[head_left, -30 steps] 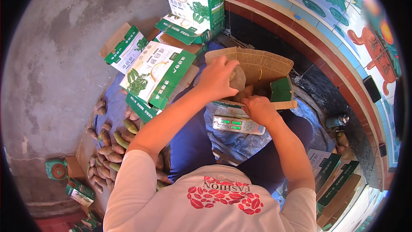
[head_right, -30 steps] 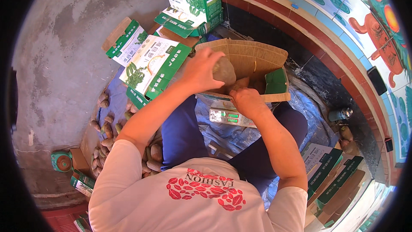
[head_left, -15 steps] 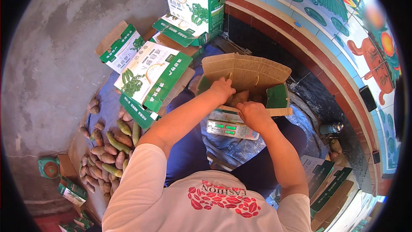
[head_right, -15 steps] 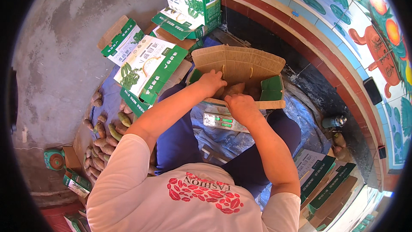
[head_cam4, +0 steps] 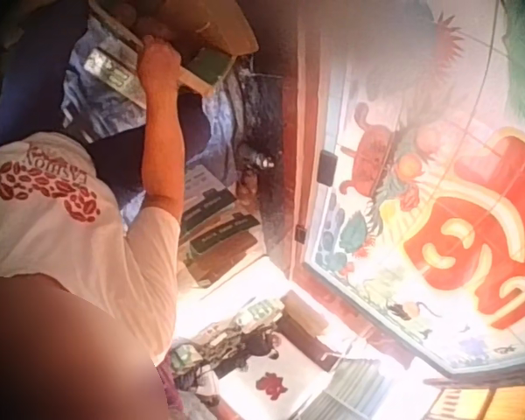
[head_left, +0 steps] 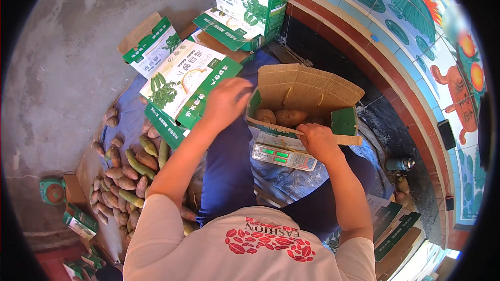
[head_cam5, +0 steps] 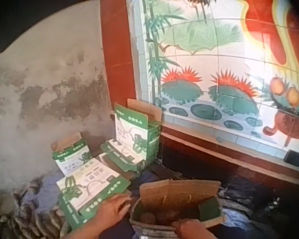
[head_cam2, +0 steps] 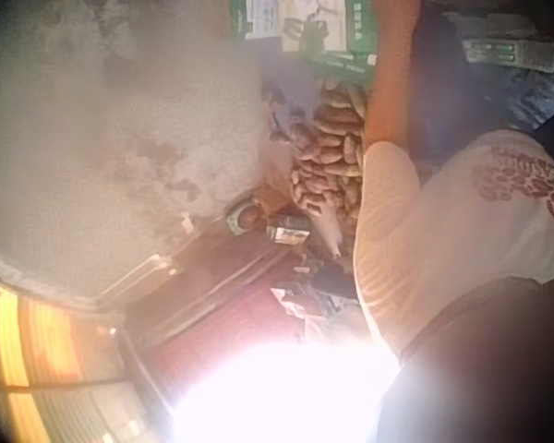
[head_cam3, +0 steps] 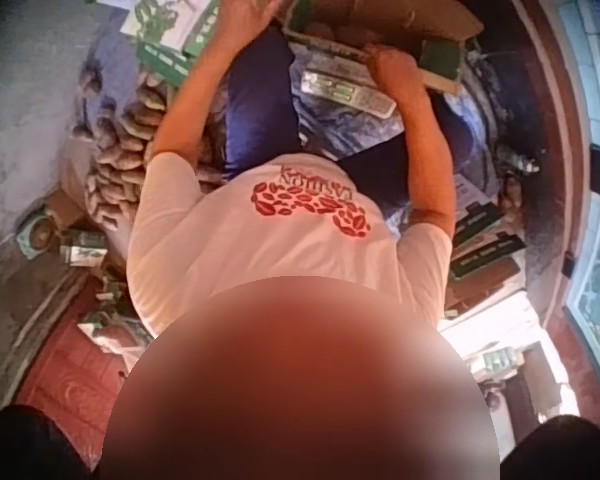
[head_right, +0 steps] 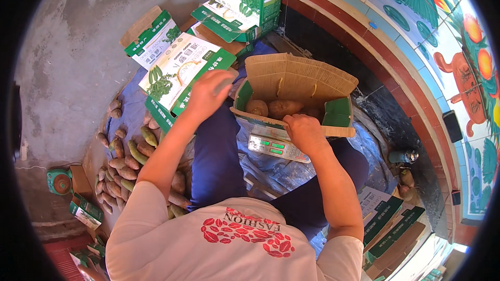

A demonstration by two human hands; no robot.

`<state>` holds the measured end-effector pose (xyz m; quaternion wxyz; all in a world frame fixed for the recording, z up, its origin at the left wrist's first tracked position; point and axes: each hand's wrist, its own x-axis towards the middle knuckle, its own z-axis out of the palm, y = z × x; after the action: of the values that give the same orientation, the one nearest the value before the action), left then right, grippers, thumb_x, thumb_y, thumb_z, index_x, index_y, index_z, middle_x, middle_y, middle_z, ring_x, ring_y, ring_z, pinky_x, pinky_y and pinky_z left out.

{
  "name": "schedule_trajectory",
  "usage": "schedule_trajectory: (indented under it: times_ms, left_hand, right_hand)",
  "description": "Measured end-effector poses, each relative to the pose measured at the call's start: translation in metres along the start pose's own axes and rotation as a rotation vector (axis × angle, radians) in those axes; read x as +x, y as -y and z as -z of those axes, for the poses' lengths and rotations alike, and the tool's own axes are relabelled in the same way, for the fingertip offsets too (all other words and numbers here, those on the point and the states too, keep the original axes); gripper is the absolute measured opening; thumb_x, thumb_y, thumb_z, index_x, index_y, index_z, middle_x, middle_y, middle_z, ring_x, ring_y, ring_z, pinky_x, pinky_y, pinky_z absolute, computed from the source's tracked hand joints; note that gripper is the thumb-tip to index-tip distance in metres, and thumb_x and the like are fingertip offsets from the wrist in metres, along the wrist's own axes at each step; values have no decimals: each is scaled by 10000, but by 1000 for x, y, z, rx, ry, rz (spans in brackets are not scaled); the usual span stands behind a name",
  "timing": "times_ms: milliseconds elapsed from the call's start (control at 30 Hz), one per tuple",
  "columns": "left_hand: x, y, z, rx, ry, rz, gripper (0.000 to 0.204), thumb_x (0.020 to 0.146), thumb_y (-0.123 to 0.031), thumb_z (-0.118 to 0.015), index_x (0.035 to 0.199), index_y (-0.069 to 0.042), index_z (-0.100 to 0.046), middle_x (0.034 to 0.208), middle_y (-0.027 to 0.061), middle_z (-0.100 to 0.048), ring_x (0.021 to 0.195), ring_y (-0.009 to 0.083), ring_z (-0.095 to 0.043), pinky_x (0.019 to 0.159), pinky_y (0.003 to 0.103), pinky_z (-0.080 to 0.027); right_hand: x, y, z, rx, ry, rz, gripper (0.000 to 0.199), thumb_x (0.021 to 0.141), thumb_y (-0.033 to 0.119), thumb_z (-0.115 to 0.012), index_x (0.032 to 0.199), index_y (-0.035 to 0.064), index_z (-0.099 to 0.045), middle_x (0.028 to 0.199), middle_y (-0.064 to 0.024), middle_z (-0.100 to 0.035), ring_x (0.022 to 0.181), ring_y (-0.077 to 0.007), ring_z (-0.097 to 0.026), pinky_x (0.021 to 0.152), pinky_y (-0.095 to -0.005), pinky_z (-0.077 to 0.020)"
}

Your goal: Picking sweet potatoes from a pile, weighing them on a digital scale, and packing them into cardboard boxes.

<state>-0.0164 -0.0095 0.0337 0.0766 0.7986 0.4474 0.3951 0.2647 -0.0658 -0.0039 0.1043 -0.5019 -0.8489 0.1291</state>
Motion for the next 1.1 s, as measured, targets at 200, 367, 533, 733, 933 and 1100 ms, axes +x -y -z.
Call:
schedule_trajectory:
  times_ms: [200, 367, 533, 733, 933, 1100]
  left_hand:
    - [-109, 65, 40, 79, -94, 359, 174, 759, -24, -659, 930, -22, -630, 919, 158, -639, 877, 352, -608, 769, 410, -486]
    - [-238, 120, 36, 335, 78, 544, 121, 782, -109, -651, 891, -56, -641, 919, 164, -642, 864, 356, -613, 771, 425, -496]
    - [-317, 125, 25, 424, 623, 1047, 259, 814, -277, -604, 927, -54, -674, 959, 201, -653, 931, 381, -623, 819, 457, -495]
    - [-441, 154, -1, 213, 725, 1296, 298, 771, -305, -605, 949, -85, -700, 1002, 210, -658, 987, 351, -630, 871, 429, -489]
    - [-434, 125, -13, 195, 765, 1371, 287, 763, -297, -603, 953, -110, -710, 987, 192, -667, 988, 338, -634, 882, 401, -489]
    - [-449, 129, -17, 199, 922, 1394, 316, 776, -300, -594, 1024, -134, -699, 1078, 175, -651, 1063, 326, -608, 933, 393, -468]
  right_hand:
    - [0, 2, 3, 3, 28, -12, 122, 846, 175, -606, 920, 83, -634, 820, -108, -640, 828, -296, -629, 732, -412, -496]
    - [3, 6, 7, -1, 51, -35, 126, 846, 178, -607, 927, 84, -628, 827, -112, -640, 829, -299, -627, 729, -413, -495]
    - [0, 2, 5, -3, 29, -54, 124, 843, 185, -608, 913, 83, -621, 823, -112, -641, 821, -298, -627, 729, -412, -495]
    - [2, 3, 5, 1, 23, -33, 120, 835, 180, -613, 905, 83, -616, 830, -110, -645, 821, -294, -629, 730, -409, -497]
    - [3, 3, 4, 2, 14, -33, 125, 835, 183, -615, 912, 84, -615, 834, -109, -645, 822, -296, -630, 727, -410, -498]
    - [4, 4, 5, 6, 12, -27, 126, 834, 181, -617, 914, 84, -615, 837, -108, -645, 826, -297, -630, 729, -410, -498]
